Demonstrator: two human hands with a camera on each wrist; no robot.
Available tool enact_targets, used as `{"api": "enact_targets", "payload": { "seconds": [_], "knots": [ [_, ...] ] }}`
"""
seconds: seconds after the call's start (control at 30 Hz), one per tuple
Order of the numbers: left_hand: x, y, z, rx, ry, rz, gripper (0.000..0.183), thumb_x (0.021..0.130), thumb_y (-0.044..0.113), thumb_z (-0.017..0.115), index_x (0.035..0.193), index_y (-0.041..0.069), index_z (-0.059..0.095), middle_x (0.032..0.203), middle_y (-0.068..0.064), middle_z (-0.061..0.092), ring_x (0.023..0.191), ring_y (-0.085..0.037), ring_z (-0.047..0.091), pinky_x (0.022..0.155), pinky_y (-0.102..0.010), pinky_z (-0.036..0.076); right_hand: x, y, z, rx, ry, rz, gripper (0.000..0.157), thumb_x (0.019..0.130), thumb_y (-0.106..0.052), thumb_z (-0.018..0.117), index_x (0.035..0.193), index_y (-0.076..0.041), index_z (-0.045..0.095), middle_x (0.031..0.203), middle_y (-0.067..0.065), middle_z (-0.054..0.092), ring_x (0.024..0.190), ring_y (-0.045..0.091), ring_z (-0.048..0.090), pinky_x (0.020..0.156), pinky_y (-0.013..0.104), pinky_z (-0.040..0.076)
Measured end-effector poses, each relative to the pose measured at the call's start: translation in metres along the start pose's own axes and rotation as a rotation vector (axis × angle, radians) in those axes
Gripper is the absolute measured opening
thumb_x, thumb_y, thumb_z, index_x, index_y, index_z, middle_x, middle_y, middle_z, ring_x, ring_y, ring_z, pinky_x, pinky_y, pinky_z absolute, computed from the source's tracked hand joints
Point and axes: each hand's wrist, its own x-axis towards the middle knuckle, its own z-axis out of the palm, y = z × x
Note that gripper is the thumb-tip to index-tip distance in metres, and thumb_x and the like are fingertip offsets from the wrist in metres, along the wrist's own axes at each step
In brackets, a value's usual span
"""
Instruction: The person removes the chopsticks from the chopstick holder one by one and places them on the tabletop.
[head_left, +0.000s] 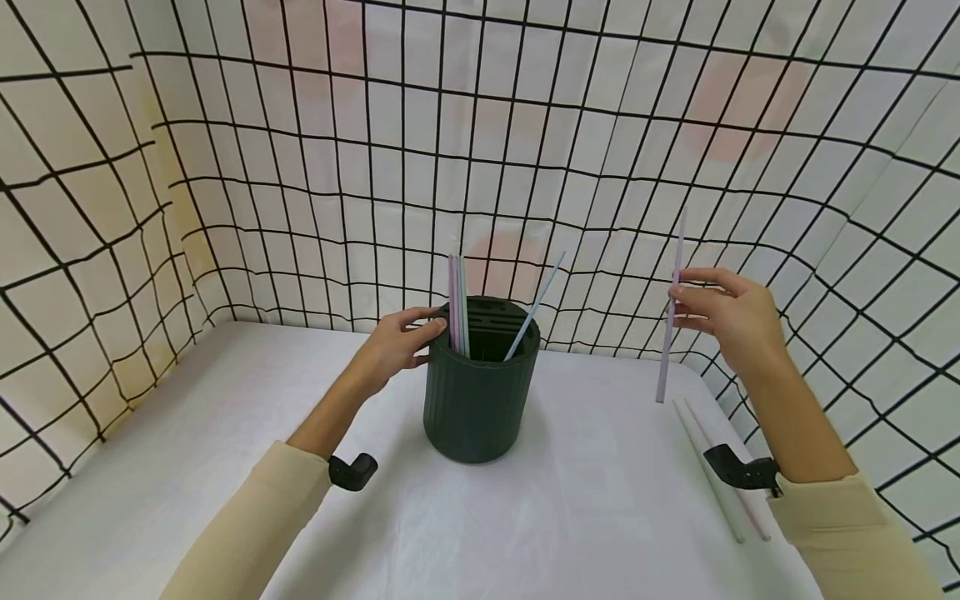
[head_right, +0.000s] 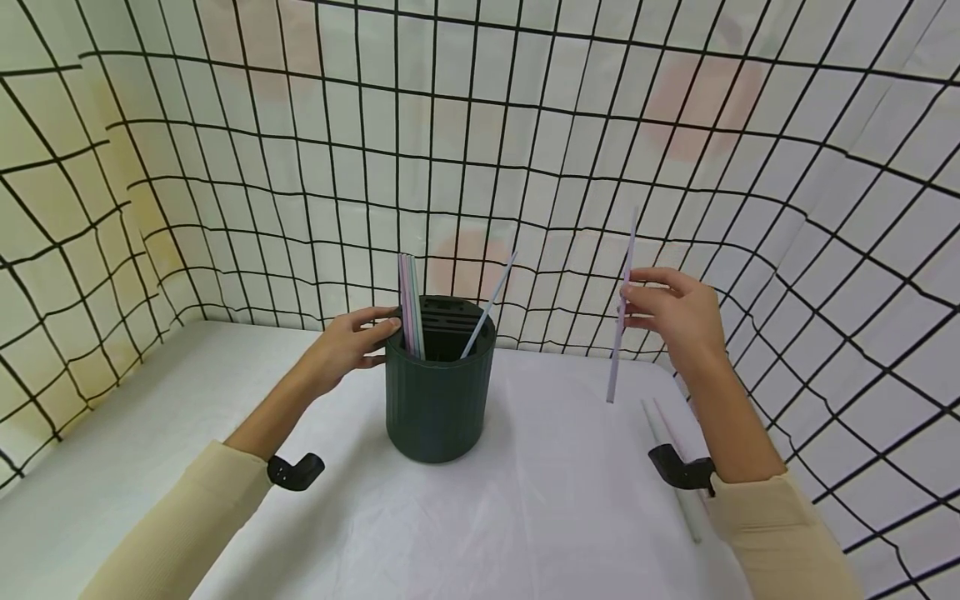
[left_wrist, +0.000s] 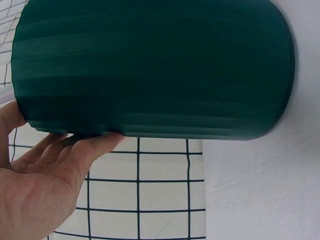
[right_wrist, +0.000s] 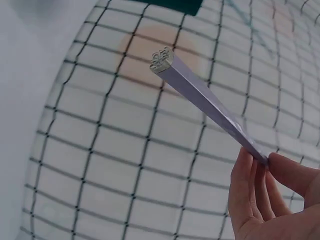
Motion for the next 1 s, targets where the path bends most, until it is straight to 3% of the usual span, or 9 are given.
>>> {"api": "enact_targets", "payload": {
  "seconds": [0.2, 0.4, 0.7, 1.0],
  "knots": [
    [0.001, -0.002, -0.001, 0.009, -0.010, 0.004, 0.055, 0.103, 0.037, 0.060, 0.150, 0.012, 0.049, 0.143, -0.015, 0.059, 0.128, -0.031, 0.062, 0.107, -0.049, 0.051, 0.002, 0.045, -0.032, -0.207, 0.008, 0.082, 0.046, 0.096, -0.033, 0.072, 0.131, -0.007, 0.060, 0.088, -0.019, 0.073, 0.080, 0.004, 0.073, 0.074, 0.019, 0.062],
    [0.002, -0.003, -0.002, 0.011, -0.017, 0.006, 0.056, 0.103, 0.038, 0.060, 0.150, 0.011, 0.048, 0.144, -0.015, 0.058, 0.130, -0.031, 0.061, 0.108, -0.050, 0.051, 0.001, 0.092, -0.059, -0.340, -0.055, 0.159, 0.057, 0.097, -0.040, 0.069, 0.138, -0.002, 0.056, 0.088, -0.023, 0.072, 0.082, 0.005, 0.074, 0.074, 0.017, 0.061],
    [0.003, -0.002, -0.001, 0.009, -0.015, 0.000, 0.056, 0.103, 0.038, 0.060, 0.150, 0.011, 0.048, 0.144, -0.015, 0.058, 0.129, -0.031, 0.061, 0.108, -0.049, 0.051, -0.006, 0.154, -0.077, -0.315, -0.124, 0.299, 0.064, 0.098, -0.031, 0.070, 0.143, 0.010, 0.049, 0.091, -0.015, 0.074, 0.083, 0.009, 0.075, 0.076, 0.024, 0.063],
    [0.002, -0.001, -0.001, 0.014, -0.016, 0.003, 0.056, 0.103, 0.038, 0.060, 0.151, 0.011, 0.048, 0.144, -0.015, 0.058, 0.129, -0.031, 0.061, 0.107, -0.049, 0.051, -0.018, 0.189, -0.083, -0.292, -0.173, 0.405, 0.056, 0.097, -0.016, 0.069, 0.138, 0.017, 0.050, 0.095, -0.005, 0.074, 0.081, 0.010, 0.074, 0.076, 0.026, 0.064]
  ]
}}
